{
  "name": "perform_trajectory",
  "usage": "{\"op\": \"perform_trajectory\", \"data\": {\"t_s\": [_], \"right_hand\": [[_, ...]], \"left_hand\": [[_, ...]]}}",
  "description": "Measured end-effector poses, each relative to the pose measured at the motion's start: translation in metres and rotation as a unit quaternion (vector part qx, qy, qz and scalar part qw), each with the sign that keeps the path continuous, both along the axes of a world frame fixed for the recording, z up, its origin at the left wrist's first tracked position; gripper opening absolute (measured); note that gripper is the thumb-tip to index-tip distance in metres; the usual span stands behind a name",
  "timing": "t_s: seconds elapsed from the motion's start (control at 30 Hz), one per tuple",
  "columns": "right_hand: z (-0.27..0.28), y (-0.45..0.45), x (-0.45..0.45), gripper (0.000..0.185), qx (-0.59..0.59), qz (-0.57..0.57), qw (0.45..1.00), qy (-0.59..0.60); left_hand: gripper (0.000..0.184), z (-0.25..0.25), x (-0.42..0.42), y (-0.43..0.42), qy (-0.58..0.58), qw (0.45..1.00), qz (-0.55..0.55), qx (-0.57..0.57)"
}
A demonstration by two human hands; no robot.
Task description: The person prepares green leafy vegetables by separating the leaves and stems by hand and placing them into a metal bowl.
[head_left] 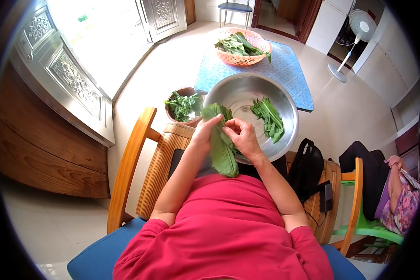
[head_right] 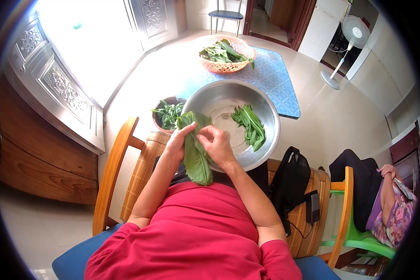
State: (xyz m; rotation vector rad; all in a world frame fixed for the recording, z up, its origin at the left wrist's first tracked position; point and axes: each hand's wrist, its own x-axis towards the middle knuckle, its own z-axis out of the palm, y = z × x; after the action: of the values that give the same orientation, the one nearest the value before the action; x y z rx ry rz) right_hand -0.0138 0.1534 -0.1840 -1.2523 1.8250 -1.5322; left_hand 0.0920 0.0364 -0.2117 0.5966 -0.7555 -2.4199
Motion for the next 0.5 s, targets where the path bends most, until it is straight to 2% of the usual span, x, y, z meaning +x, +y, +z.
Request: {"op": "perform_trajectory", "data": {"t_s": [0.37, 0.5], "right_hand": [[-0.012, -0.002, -0.009, 0.016, -0.003, -0.037, 0.999, -0.013], [-0.029, -0.004, -0.021, 0.019, 0.044, -0.08, 0.996, 0.016]], "left_hand": [[0.02, -0.005, 0.0, -0.004, 0.004, 0.999, 0.029, 0.035], [0.018, -0.003, 0.004, -0.007, 0.005, 0.997, 0.019, 0.08]]}}
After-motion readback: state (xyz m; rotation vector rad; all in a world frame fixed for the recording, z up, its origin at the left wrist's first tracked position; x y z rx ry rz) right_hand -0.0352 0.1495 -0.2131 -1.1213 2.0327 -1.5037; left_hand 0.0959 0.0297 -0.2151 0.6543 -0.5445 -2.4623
